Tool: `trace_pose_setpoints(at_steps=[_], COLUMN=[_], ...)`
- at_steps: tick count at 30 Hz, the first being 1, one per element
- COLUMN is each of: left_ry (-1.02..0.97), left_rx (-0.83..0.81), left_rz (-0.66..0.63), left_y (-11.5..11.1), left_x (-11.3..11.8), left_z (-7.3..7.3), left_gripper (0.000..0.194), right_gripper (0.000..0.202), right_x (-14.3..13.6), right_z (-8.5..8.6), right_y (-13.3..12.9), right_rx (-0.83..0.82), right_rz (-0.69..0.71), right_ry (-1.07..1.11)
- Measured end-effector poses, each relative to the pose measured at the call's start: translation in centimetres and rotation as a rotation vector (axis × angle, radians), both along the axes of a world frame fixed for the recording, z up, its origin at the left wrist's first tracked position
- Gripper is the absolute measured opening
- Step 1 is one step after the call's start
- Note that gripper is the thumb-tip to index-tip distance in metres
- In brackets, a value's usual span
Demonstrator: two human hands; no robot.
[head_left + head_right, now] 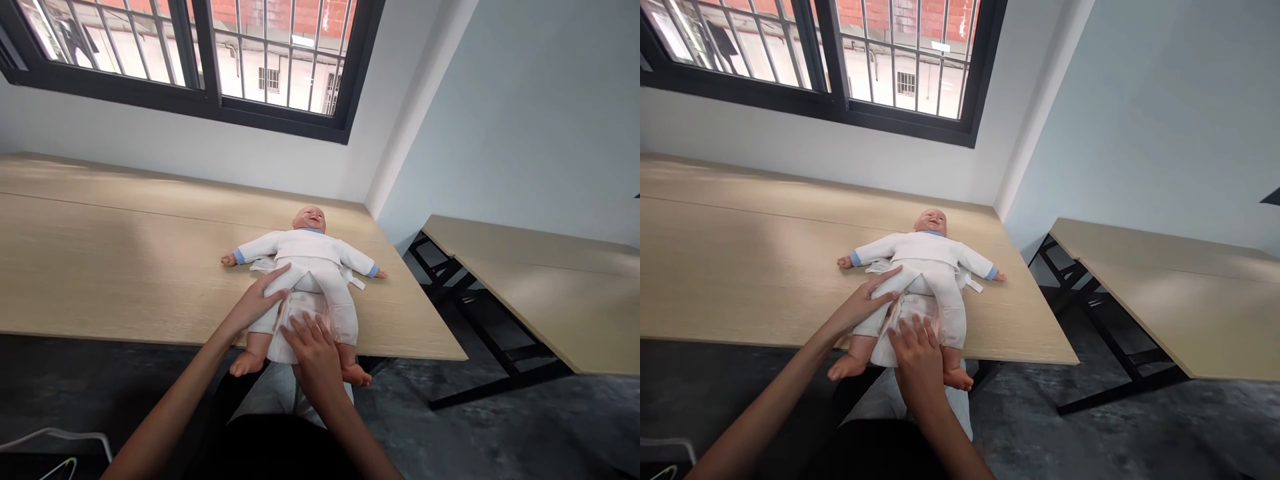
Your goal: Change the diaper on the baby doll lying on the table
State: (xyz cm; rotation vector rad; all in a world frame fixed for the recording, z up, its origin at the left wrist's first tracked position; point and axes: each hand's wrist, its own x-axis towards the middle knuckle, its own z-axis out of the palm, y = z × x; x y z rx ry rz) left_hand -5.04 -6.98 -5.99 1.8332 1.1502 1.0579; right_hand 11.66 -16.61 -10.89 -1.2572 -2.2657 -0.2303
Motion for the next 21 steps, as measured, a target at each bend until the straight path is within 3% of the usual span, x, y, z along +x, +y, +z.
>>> trace_pose_setpoints(at_steps=[4,15,21], left_ry=[0.110,0.189,0.193], left_rx=[0.067,0.061,0.058], left_rz=[-0.029,-0.125,-0.133], left_y=[0.7,0.3,0.4], left_x=[0.1,0.1,0.2], left_z=[0.3,1.8,1.5], left_gripper=[0.050,0.048,0.050], right_gripper=[0.033,0.034,0.031], right_x=[0.3,1.7,2.2], right_z=[0.1,6.7,9.1], right_y=[-0.2,-0.5,-0.5], right_rx=[0.161,0.385,0.475], right_rz=[0.053,0.207,0.230], right_ry=[0.034,-0.086,-0.138])
